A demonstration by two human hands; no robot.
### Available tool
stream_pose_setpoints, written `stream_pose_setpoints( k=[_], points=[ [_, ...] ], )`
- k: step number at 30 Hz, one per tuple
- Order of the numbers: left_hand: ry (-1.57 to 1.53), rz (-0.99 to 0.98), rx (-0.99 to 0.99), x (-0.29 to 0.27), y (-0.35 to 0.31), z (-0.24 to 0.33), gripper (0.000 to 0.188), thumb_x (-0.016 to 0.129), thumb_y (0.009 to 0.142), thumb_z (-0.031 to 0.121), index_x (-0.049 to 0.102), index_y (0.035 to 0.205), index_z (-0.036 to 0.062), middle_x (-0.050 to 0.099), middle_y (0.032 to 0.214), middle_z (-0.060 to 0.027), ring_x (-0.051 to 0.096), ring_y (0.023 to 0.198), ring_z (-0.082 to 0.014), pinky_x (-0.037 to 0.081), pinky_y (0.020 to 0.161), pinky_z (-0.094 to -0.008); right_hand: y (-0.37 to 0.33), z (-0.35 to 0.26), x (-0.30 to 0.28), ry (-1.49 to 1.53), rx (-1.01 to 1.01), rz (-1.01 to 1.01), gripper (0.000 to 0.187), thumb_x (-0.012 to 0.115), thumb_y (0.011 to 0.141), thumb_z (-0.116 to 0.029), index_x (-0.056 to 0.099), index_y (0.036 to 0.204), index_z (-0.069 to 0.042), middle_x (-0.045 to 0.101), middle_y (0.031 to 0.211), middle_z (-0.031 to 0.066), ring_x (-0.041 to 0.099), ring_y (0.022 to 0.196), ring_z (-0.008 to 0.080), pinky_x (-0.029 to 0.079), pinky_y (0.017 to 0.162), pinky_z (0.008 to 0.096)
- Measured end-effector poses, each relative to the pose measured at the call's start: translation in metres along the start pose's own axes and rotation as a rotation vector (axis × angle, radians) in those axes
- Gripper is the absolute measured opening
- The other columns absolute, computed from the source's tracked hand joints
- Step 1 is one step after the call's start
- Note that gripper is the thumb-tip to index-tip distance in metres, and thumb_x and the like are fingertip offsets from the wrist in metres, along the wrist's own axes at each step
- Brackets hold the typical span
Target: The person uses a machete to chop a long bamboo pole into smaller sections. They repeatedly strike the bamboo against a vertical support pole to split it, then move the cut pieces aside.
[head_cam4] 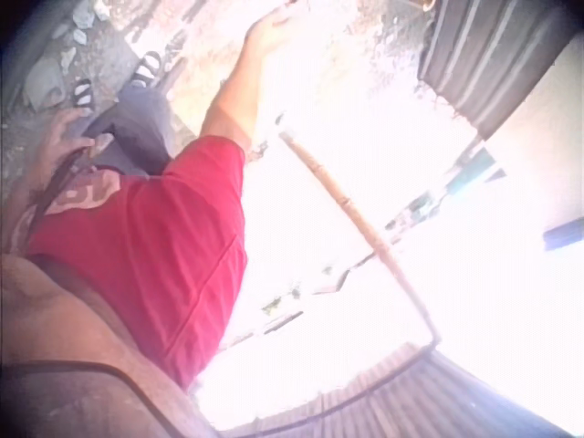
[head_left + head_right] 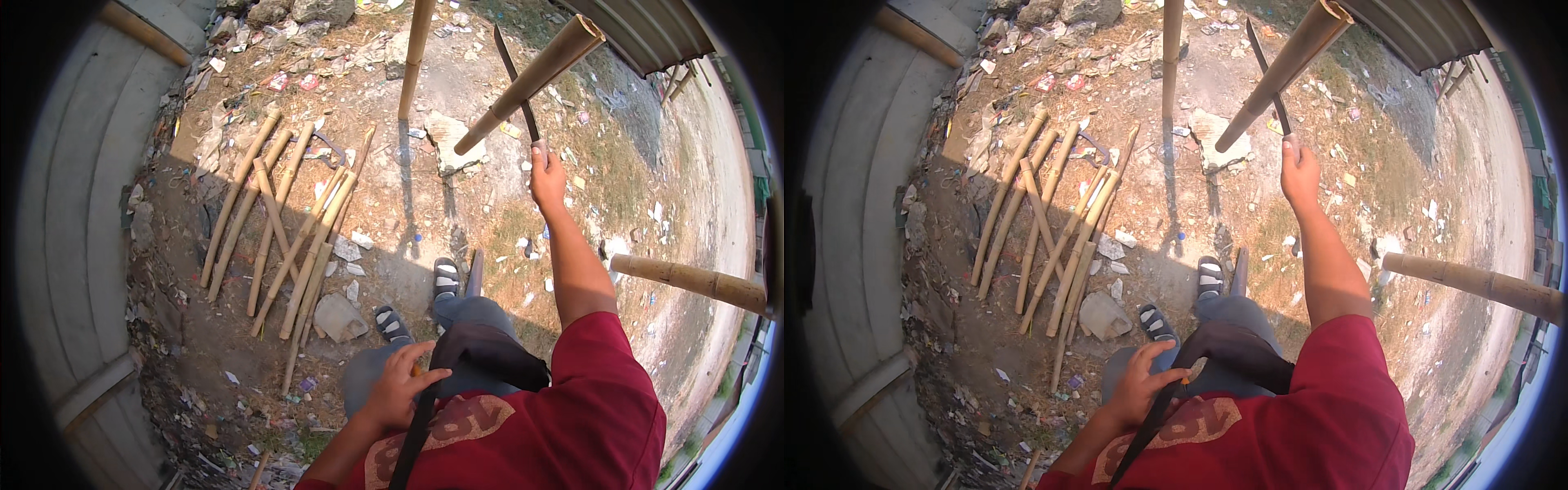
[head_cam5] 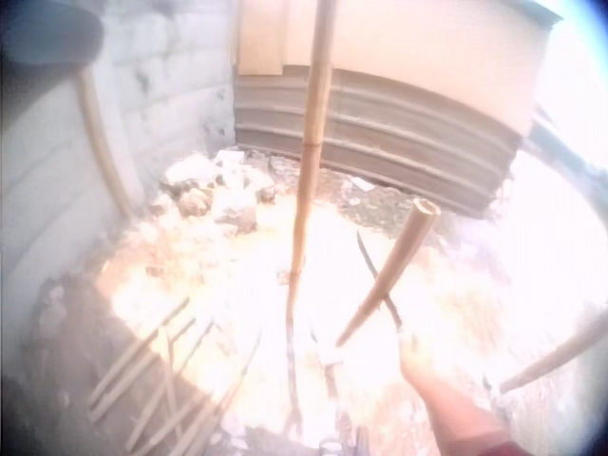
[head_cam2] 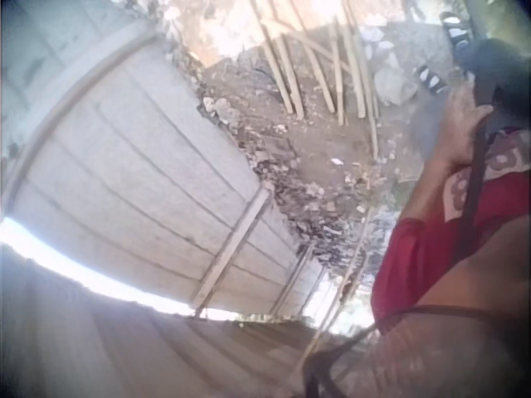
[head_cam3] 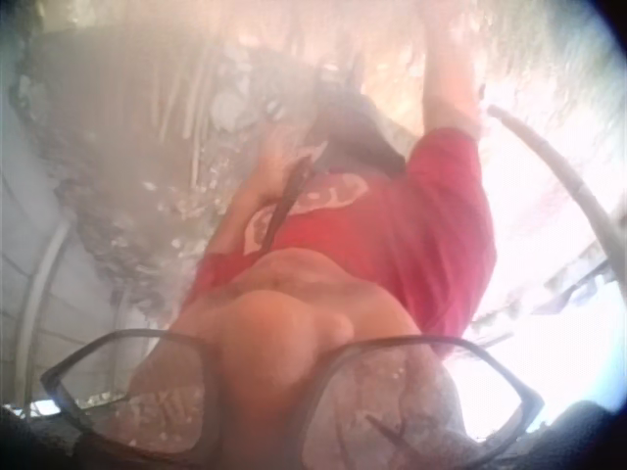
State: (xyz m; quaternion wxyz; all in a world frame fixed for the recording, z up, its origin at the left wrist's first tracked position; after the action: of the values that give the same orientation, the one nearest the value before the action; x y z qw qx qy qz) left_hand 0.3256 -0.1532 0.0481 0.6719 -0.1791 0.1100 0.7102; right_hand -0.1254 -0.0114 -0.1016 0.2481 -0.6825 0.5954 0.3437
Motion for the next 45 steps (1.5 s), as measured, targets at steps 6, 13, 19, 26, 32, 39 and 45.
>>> stream_pose_setpoints(
  k=[6,13,19,26,32,39,45],
  points=[
    [-0.001,0.39,-0.078,-0.001,-0.013,-0.092,0.032,0.056,0.103,0.029,0.068,0.084,0.0052,0.063,0.122,-0.0175,0.058,0.118,-0.0398,0.045,0.102,-0.0497,0.018,-0.002,0.03,-0.018,0.043,-0.042,0.055,0.057,0.099,-0.053,0.064,0.096,0.002,0.067,0.085,0.0265,0.066,0.082,0.0426,0.05,0.075,0.0484],
    [0.152,0.447,-0.045,-0.015,-0.011,-0.192,0.041,0.048,0.107,0.034,0.065,0.088,0.0024,0.064,0.116,-0.0207,0.062,0.109,-0.0384,0.048,0.095,-0.0479,0.02,0.077,0.101,-0.095,-0.007,-0.083,0.052,0.059,0.098,-0.051,0.066,0.101,0.0,0.07,0.089,0.0264,0.068,0.086,0.0431,0.052,0.078,0.0485],
    [0.106,0.381,0.016,0.021,0.016,-0.296,0.064,0.058,0.095,0.062,0.066,0.101,-0.0007,0.063,0.116,-0.0228,0.065,0.104,-0.0373,0.052,0.092,-0.0441,0.04,0.071,0.071,0.141,0.037,-0.138,0.056,0.059,0.1,-0.053,0.065,0.094,0.002,0.059,0.069,0.0077,0.058,0.058,0.0178,0.047,0.055,0.0362],
    [0.03,0.442,0.08,0.036,0.015,-0.395,0.101,0.055,0.074,0.091,0.064,0.109,-0.0032,0.061,0.117,-0.0216,0.065,0.101,-0.0318,0.054,0.088,-0.0412,0.033,0.0,-0.037,0.39,-0.184,0.176,0.043,0.058,0.102,-0.051,0.059,0.101,-0.008,0.047,0.069,-0.0044,0.043,0.055,0.0051,0.041,0.052,0.0234],
    [-0.138,0.667,-0.054,0.051,-0.019,-0.456,0.101,0.038,0.084,0.09,0.063,0.11,-0.0044,0.062,0.117,-0.0184,0.066,0.086,-0.0237,0.054,0.077,-0.0337,0.007,0.102,0.14,-0.201,0.018,0.101,0.059,0.052,0.099,-0.053,0.066,0.106,0.005,0.069,0.101,0.0322,0.067,0.102,0.0465,0.05,0.09,0.0494],
    [-0.19,0.764,-0.193,0.055,-0.088,-0.501,0.096,0.035,0.089,0.086,0.061,0.115,-0.002,0.062,0.118,-0.0128,0.065,0.081,-0.0183,0.05,0.071,-0.0295,0.012,0.069,0.061,0.057,0.068,0.098,0.062,0.051,0.101,-0.059,0.063,0.088,0.0,0.062,0.066,0.0112,0.062,0.055,0.0231,0.048,0.053,0.0397],
    [-0.321,0.81,-0.227,0.061,-0.094,-0.525,0.09,0.036,0.092,0.082,0.059,0.12,0.0004,0.063,0.118,-0.0106,0.064,0.081,-0.0166,0.049,0.071,-0.0284,0.003,0.009,-0.012,0.258,-0.212,0.309,0.057,0.052,0.101,-0.06,0.056,0.089,-0.004,0.054,0.06,0.0023,0.055,0.048,0.015,0.043,0.046,0.033]
  ],
)
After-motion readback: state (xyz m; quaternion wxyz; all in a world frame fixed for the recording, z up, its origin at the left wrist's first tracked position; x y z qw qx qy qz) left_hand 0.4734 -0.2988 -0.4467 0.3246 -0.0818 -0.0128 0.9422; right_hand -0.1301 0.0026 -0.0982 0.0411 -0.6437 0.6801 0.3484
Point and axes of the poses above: each hand's wrist, its own y-axis towards the middle knuckle, its own x-axis out of the palm, z = x × y, the point moved 4 cm from there along y, towards the middle knuckle
